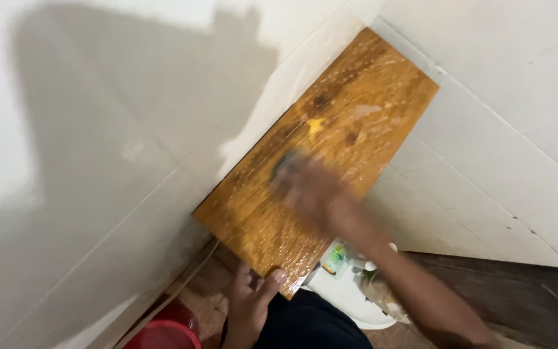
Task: Scrubbing a wooden shelf with a sponge and soapy water in a bathroom.
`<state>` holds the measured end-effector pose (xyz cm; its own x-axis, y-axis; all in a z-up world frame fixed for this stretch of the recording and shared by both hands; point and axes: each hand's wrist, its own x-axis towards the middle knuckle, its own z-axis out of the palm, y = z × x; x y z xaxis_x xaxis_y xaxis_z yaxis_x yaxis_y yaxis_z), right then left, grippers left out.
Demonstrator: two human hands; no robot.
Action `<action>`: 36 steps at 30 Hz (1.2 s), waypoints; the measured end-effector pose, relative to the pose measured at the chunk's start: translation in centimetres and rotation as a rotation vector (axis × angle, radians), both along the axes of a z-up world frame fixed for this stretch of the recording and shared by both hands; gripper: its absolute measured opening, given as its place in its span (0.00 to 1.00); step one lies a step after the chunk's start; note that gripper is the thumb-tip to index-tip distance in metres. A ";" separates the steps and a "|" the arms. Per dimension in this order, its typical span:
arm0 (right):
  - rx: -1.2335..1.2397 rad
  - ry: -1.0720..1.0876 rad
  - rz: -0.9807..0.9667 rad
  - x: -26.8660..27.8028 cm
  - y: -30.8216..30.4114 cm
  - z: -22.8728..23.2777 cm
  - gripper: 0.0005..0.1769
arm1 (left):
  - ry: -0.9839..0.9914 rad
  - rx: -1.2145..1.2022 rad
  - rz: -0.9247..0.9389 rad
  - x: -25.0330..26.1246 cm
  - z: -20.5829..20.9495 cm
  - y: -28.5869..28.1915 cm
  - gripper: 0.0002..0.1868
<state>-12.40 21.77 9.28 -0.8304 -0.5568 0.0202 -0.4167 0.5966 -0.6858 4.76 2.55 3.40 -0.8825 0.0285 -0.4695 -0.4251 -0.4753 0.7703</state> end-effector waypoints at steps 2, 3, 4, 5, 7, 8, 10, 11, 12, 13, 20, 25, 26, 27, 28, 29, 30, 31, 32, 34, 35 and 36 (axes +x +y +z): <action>0.032 0.248 0.124 3.0 -1.9 2.9 0.25 | -0.007 0.000 -0.001 0.8 -1.0 0.1 0.20; 0.060 0.500 0.262 4.3 -3.0 4.2 0.23 | -0.009 -0.006 0.012 1.1 -1.7 0.0 0.18; 0.066 0.506 0.254 1.8 -1.8 5.6 0.23 | -0.003 -0.003 0.003 0.8 -2.2 0.0 0.18; -0.195 -0.155 -0.032 -0.4 -0.6 7.0 0.25 | -0.025 -0.024 0.011 0.8 -2.6 0.1 0.18; -0.449 -0.819 -0.329 -6.3 3.6 6.0 0.26 | -0.050 -0.046 0.013 1.0 -2.5 0.0 0.18; -0.078 -0.358 -0.425 -9.6 7.3 4.2 0.20 | -0.049 -0.043 0.015 1.1 -1.9 -0.1 0.19; 0.286 0.126 -0.493 -13.9 12.2 2.5 0.20 | -0.031 -0.041 0.025 0.8 -1.4 -0.2 0.19; 0.252 0.302 -0.436 -14.8 13.2 1.8 0.19 | -0.046 -0.030 0.023 0.7 -1.3 -0.2 0.21; 0.217 0.475 -0.373 -15.8 14.2 1.2 0.19 | -0.061 -0.019 0.020 0.5 -1.1 -0.2 0.22; 0.217 0.483 -0.378 -13.3 11.3 1.0 0.19 | -0.053 -0.018 0.016 0.8 -2.1 -0.3 0.22; -0.181 -0.244 -0.125 0.0 2.0 0.4 0.27 | -0.065 0.095 0.022 0.2 -5.2 -0.2 0.34; 0.102 0.318 -0.142 -12.6 13.4 0.7 0.20 | -0.025 0.013 -0.022 1.5 -9.6 -0.5 0.32; 0.137 0.385 -0.289 -14.3 14.6 1.7 0.18 | -0.018 0.012 -0.020 1.4 -9.1 -0.3 0.32; 0.170 0.450 -0.436 -16.0 15.7 2.6 0.15 | -0.013 0.008 -0.017 1.4 -8.7 -0.3 0.32; 0.168 0.449 -0.436 -14.8 14.1 2.9 0.15 | -0.014 0.007 -0.017 1.4 -9.0 -0.6 0.32; 0.144 0.347 -0.427 -13.9 12.4 3.3 0.17 | 0.077 0.021 -0.039 1.0 -9.4 -0.9 0.32; 0.120 0.245 -0.416 -13.0 10.8 3.8 0.18 | 0.168 0.035 -0.063 0.6 -9.8 -1.2 0.32; 0.119 0.250 -0.409 -10.4 8.4 3.6 0.18 | 0.172 0.035 -0.056 0.4 -9.7 -0.9 0.32; 0.005 0.313 -0.216 -7.8 6.1 3.3 0.17 | 0.168 0.034 -0.056 0.1 -9.6 -0.7 0.33; -0.111 0.352 -0.011 -3.4 2.8 3.9 0.15 | 0.145 0.031 -0.045 0.6 -8.1 0.0 0.33; -0.005 0.432 0.073 -1.9 1.7 4.8 0.14 | 0.015 0.049 0.002 0.6 -6.7 0.1 0.34; 0.100 0.511 0.158 -0.3 0.7 5.7 0.12 | -0.115 0.067 0.050 0.6 -5.4 0.3 0.35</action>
<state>-12.74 22.43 15.00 -0.6349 -0.6938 0.3400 -0.7720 0.5522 -0.3149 5.35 2.88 -1.96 -0.8240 0.0211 -0.5662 -0.4836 -0.5469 0.6834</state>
